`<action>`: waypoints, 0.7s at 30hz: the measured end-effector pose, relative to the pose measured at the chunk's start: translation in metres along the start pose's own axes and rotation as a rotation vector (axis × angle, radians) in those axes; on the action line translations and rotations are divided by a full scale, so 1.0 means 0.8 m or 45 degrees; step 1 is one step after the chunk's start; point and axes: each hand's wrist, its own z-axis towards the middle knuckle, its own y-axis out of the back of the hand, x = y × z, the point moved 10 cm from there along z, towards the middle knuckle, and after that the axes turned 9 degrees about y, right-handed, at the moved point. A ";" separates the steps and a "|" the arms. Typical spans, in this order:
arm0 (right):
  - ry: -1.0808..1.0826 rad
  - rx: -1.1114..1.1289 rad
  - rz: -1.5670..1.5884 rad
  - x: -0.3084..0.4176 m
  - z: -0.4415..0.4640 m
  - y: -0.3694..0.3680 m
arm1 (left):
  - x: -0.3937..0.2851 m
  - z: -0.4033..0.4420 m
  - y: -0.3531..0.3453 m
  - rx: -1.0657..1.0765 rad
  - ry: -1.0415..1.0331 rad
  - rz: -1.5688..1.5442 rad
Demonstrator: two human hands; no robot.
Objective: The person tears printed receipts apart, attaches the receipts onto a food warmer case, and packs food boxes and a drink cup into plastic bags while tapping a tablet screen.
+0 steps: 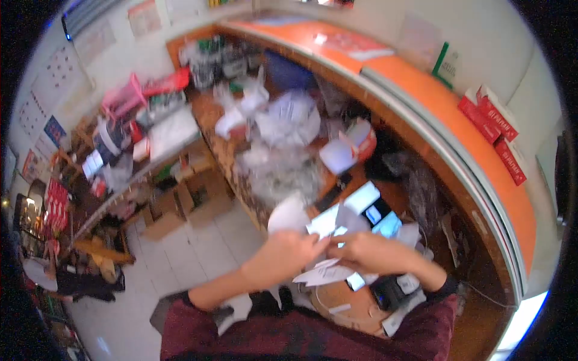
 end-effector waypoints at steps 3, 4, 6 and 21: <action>0.123 -0.240 0.200 0.022 0.017 0.004 | 0.034 -0.026 -0.001 0.080 0.087 -0.582; 0.124 -0.231 0.245 0.023 0.023 -0.009 | 0.041 -0.036 -0.010 0.062 0.076 -0.581; 0.161 -0.257 0.151 0.028 0.035 -0.026 | 0.055 -0.054 -0.048 0.248 0.107 -0.966; -1.253 -0.716 -0.406 -0.200 -0.075 0.007 | 0.451 -0.190 -0.219 -0.325 1.176 -0.963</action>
